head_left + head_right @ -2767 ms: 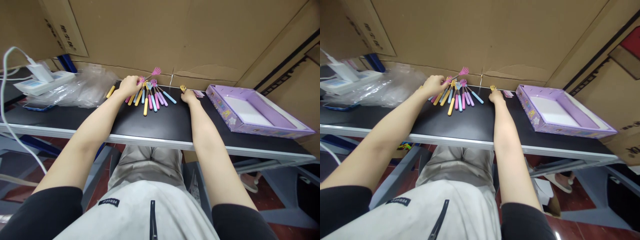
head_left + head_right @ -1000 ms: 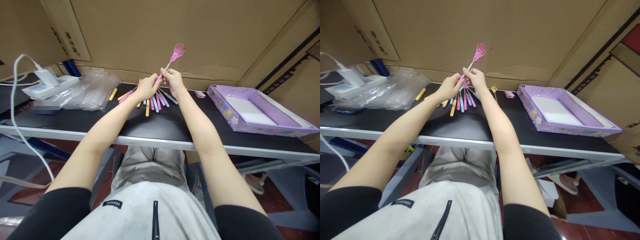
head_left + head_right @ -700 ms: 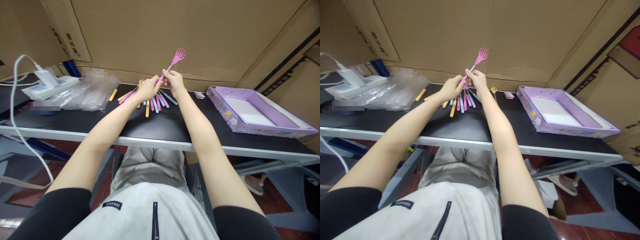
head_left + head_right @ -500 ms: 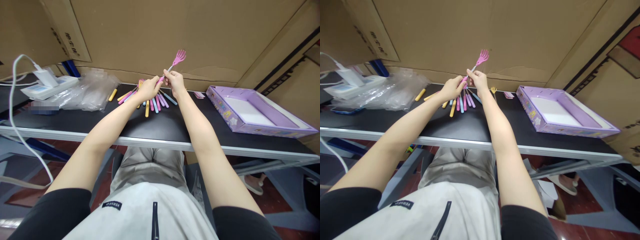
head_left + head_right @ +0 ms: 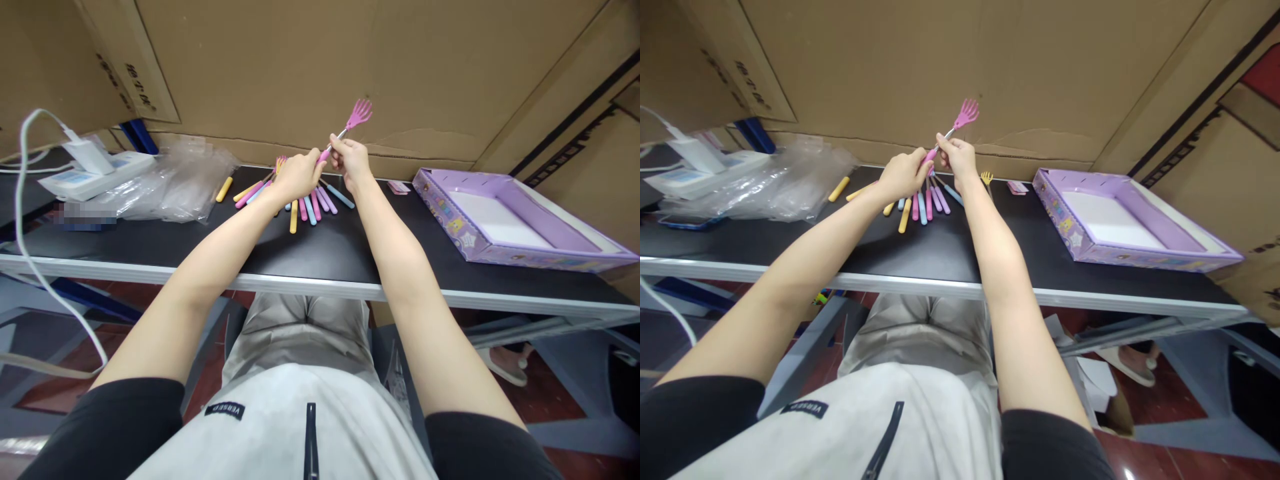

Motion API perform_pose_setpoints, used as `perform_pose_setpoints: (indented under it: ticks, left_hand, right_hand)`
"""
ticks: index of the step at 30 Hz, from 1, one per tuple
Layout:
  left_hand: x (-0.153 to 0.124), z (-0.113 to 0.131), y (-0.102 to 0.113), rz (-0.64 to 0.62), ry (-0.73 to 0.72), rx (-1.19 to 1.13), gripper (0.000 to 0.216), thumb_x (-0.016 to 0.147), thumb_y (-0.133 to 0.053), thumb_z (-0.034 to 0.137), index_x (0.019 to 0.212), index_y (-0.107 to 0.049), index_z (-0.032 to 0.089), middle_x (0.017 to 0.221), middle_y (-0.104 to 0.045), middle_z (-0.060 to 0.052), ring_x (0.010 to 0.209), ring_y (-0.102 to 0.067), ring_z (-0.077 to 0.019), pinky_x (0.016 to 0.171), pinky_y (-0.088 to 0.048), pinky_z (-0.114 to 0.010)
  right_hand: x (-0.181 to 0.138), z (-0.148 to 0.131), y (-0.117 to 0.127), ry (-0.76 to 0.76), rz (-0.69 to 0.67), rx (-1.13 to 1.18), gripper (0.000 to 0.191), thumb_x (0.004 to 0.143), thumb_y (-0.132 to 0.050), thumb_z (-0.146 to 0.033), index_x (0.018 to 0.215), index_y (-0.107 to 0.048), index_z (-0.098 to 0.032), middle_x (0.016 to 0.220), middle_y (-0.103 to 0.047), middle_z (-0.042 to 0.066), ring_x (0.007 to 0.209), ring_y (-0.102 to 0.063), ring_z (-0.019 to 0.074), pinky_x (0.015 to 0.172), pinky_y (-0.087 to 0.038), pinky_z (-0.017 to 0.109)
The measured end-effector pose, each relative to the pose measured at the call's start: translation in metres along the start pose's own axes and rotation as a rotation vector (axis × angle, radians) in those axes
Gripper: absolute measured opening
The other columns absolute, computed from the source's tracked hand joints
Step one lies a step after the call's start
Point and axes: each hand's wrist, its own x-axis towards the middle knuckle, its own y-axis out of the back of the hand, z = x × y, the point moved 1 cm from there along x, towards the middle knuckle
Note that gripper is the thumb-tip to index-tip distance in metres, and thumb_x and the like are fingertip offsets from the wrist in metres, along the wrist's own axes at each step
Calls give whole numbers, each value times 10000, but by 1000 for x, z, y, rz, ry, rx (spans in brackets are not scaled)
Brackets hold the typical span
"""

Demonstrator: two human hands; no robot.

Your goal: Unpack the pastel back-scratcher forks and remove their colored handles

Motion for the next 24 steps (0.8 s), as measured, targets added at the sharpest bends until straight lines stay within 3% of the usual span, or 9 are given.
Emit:
perform_pose_setpoints:
  ticks: [14,18,21,24]
  left_hand:
    - [6,3,21,11,-12,-65,257,1087,-562,356,1232,-592,145,1038,-672,-160,1317,-629,-457,1133,-442,-536]
    - [8,8,32,10,-14,-2,191,1094,-523,320,1168,-608,165,1021,-682,-158,1213,-680,-437,1059,-491,-517]
    - [8,13,43,39,-18,26,203,1096,-497,327,1139,-622,173,1016,-699,-163,1148,-696,-435,1002,-516,-508]
    - [0,21,55,51,-18,22,231,1096,-507,353,1141,-634,165,1007,-693,-164,1153,-690,-446,1001,-513,-508]
  right_hand:
    - [13,-14,-3,-60,27,-7,537,932,-827,-487,706,-424,-214,559,-401,-93,473,-428,38,470,-298,169]
    - [19,-20,-3,-41,-3,-18,549,921,-845,-463,693,-410,-218,550,-355,-91,478,-421,48,471,-296,172]
    - [14,-36,-10,-56,15,0,503,996,-781,-373,686,-417,-218,552,-338,-88,475,-372,49,477,-290,188]
    - [7,-58,-10,-119,122,91,443,1104,-627,-283,704,-451,-210,559,-345,-89,480,-314,42,476,-270,203]
